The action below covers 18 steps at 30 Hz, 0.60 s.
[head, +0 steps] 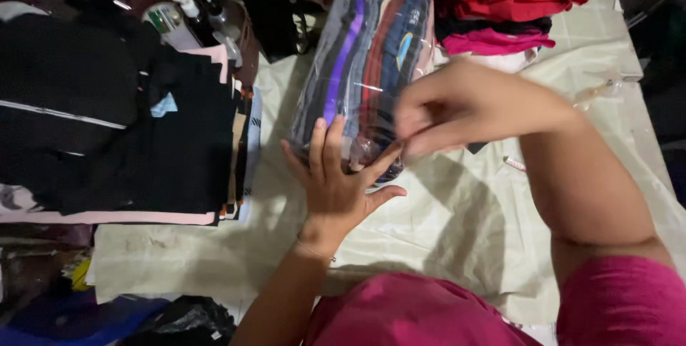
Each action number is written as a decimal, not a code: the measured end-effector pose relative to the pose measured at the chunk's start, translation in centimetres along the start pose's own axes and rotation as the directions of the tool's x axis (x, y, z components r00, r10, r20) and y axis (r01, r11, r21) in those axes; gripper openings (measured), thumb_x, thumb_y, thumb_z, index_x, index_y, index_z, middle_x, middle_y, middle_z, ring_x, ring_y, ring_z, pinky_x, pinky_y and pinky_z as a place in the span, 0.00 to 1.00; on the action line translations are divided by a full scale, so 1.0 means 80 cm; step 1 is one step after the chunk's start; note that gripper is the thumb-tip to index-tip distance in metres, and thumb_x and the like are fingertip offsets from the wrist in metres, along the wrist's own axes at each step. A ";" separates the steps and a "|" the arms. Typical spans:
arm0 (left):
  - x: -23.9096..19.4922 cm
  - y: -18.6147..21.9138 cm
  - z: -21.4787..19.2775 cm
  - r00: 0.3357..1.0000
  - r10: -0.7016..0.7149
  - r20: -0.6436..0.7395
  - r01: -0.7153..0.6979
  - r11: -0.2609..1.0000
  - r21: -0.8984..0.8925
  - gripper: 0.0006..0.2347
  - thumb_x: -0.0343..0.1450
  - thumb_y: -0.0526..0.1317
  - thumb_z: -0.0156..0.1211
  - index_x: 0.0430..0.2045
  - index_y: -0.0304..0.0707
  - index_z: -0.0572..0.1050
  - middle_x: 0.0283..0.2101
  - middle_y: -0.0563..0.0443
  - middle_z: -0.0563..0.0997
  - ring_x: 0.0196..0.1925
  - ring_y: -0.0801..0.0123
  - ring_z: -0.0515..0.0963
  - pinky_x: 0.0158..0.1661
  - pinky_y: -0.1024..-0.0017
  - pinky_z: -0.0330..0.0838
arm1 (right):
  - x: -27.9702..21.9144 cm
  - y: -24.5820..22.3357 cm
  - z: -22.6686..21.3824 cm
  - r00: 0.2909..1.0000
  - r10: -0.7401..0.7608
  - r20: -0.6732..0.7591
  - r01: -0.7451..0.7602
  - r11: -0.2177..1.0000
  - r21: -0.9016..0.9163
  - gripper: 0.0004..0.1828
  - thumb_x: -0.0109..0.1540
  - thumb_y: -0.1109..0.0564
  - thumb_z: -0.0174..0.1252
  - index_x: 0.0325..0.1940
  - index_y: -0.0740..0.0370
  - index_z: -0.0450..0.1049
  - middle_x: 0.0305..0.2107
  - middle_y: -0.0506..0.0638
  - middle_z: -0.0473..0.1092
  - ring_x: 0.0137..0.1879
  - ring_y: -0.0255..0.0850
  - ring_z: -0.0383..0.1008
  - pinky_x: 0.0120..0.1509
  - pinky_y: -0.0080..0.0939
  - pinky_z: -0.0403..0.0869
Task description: The person packages stacks of folded laundry into plastic bags, applies adhesive labels to the bags, and writes names on them using a marker.
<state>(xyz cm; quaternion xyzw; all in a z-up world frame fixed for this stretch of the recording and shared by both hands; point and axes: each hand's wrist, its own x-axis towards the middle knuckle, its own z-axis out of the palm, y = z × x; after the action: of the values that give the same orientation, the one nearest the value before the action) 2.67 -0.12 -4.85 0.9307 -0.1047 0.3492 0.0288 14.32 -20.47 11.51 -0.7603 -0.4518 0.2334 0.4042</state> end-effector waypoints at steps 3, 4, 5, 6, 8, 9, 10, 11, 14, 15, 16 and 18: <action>-0.001 0.003 0.007 0.991 -0.044 -0.127 0.022 0.986 -0.165 0.29 0.63 0.78 0.48 0.51 0.73 0.75 0.65 0.32 0.66 0.70 0.38 0.64 0.61 0.19 0.48 | 0.061 -0.007 0.032 0.979 -0.052 0.199 0.122 0.925 -0.359 0.10 0.57 0.54 0.68 0.27 0.52 0.71 0.14 0.40 0.65 0.19 0.34 0.62 0.28 0.36 0.62; -0.002 0.004 0.008 0.991 -0.048 -0.128 0.024 0.983 -0.181 0.26 0.64 0.77 0.48 0.51 0.78 0.75 0.65 0.32 0.66 0.70 0.38 0.63 0.62 0.19 0.47 | 0.074 -0.006 0.042 0.969 0.103 0.225 0.022 0.870 -0.493 0.14 0.58 0.48 0.68 0.27 0.55 0.71 0.15 0.46 0.67 0.21 0.41 0.63 0.29 0.42 0.63; -0.003 0.003 0.010 0.990 -0.051 -0.129 0.026 0.980 -0.195 0.24 0.65 0.76 0.49 0.51 0.82 0.75 0.64 0.32 0.66 0.70 0.38 0.62 0.62 0.19 0.45 | 0.087 -0.005 0.051 0.940 0.256 0.226 -0.065 0.783 -0.619 0.20 0.59 0.42 0.67 0.28 0.58 0.70 0.16 0.51 0.69 0.23 0.47 0.64 0.30 0.48 0.63; -0.003 0.003 0.008 0.990 -0.054 -0.129 0.028 0.981 -0.194 0.24 0.65 0.76 0.49 0.51 0.82 0.75 0.64 0.32 0.66 0.70 0.38 0.62 0.62 0.19 0.45 | 0.095 -0.001 0.049 0.939 0.256 0.229 -0.062 0.783 -0.619 0.20 0.59 0.42 0.67 0.28 0.58 0.70 0.16 0.51 0.69 0.23 0.47 0.64 0.30 0.48 0.63; -0.002 0.002 0.005 0.995 -0.035 -0.092 0.018 0.984 -0.175 0.25 0.65 0.76 0.56 0.56 0.85 0.72 0.67 0.34 0.65 0.71 0.38 0.62 0.65 0.23 0.39 | 0.112 0.008 0.041 0.871 0.491 0.033 -0.259 0.515 -0.817 0.32 0.47 0.24 0.72 0.30 0.54 0.84 0.18 0.58 0.74 0.29 0.53 0.76 0.37 0.48 0.74; -0.005 0.002 0.006 0.995 -0.035 -0.092 0.018 0.984 -0.176 0.25 0.65 0.76 0.56 0.56 0.85 0.72 0.67 0.34 0.65 0.71 0.38 0.62 0.65 0.23 0.39 | 0.109 -0.008 0.027 0.870 0.492 0.033 -0.260 0.514 -0.817 0.32 0.47 0.24 0.72 0.30 0.54 0.84 0.18 0.58 0.74 0.29 0.53 0.76 0.37 0.48 0.74; -0.008 0.003 0.007 0.997 -0.045 -0.069 0.033 0.985 -0.167 0.25 0.66 0.77 0.50 0.57 0.88 0.71 0.68 0.35 0.62 0.71 0.37 0.61 0.65 0.23 0.40 | 0.107 -0.024 0.012 0.772 0.625 -0.116 -0.467 0.434 -0.770 0.30 0.51 0.30 0.73 0.34 0.61 0.83 0.24 0.57 0.76 0.33 0.51 0.78 0.41 0.48 0.77; -0.008 0.003 0.009 0.997 -0.054 -0.049 0.046 0.986 -0.158 0.25 0.66 0.77 0.45 0.58 0.92 0.69 0.69 0.36 0.60 0.71 0.36 0.60 0.66 0.22 0.41 | 0.105 -0.041 -0.004 0.631 0.732 -0.256 -0.651 0.321 -0.688 0.28 0.56 0.37 0.74 0.37 0.67 0.81 0.31 0.57 0.78 0.37 0.50 0.80 0.45 0.49 0.81; -0.011 -0.001 0.006 1.000 -0.015 -0.011 0.013 0.980 -0.198 0.25 0.66 0.76 0.53 0.58 0.93 0.69 0.71 0.33 0.55 0.73 0.32 0.56 0.65 0.20 0.40 | 0.049 0.033 -0.068 0.743 0.593 -0.310 -0.597 0.379 -0.707 0.21 0.56 0.45 0.71 0.23 0.65 0.75 0.11 0.52 0.76 0.25 0.46 0.79 0.36 0.45 0.72; -0.018 -0.010 0.018 1.000 -0.007 -0.011 0.005 0.979 -0.205 0.25 0.66 0.76 0.53 0.58 0.93 0.69 0.71 0.33 0.55 0.73 0.32 0.56 0.65 0.20 0.40 | 0.031 0.058 -0.070 0.737 0.598 -0.317 -0.606 0.375 -0.701 0.21 0.56 0.45 0.71 0.23 0.65 0.75 0.11 0.52 0.76 0.25 0.46 0.79 0.36 0.45 0.72; -0.025 -0.019 0.032 0.998 0.022 -0.066 -0.040 0.959 -0.280 0.32 0.68 0.74 0.58 0.65 0.90 0.52 0.74 0.30 0.48 0.76 0.31 0.53 0.67 0.16 0.37 | 0.013 0.084 -0.072 0.652 0.673 -0.349 -0.691 0.337 -0.639 0.25 0.58 0.41 0.70 0.20 0.65 0.77 0.13 0.52 0.78 0.24 0.42 0.78 0.37 0.41 0.71; -0.042 -0.029 0.056 0.992 0.060 -0.108 -0.096 0.923 -0.372 0.42 0.71 0.73 0.63 0.72 0.86 0.36 0.77 0.26 0.41 0.80 0.30 0.50 0.69 0.12 0.33 | -0.039 0.167 -0.061 0.536 0.759 -0.371 -0.783 0.282 -0.555 0.30 0.60 0.37 0.69 0.17 0.64 0.80 0.14 0.53 0.79 0.22 0.38 0.77 0.37 0.38 0.69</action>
<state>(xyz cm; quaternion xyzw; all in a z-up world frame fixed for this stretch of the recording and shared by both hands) 3.56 2.15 -10.40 0.8854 -0.2053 0.3672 0.1977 22.96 -28.74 3.22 -0.9742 -0.0720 0.2074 -0.0527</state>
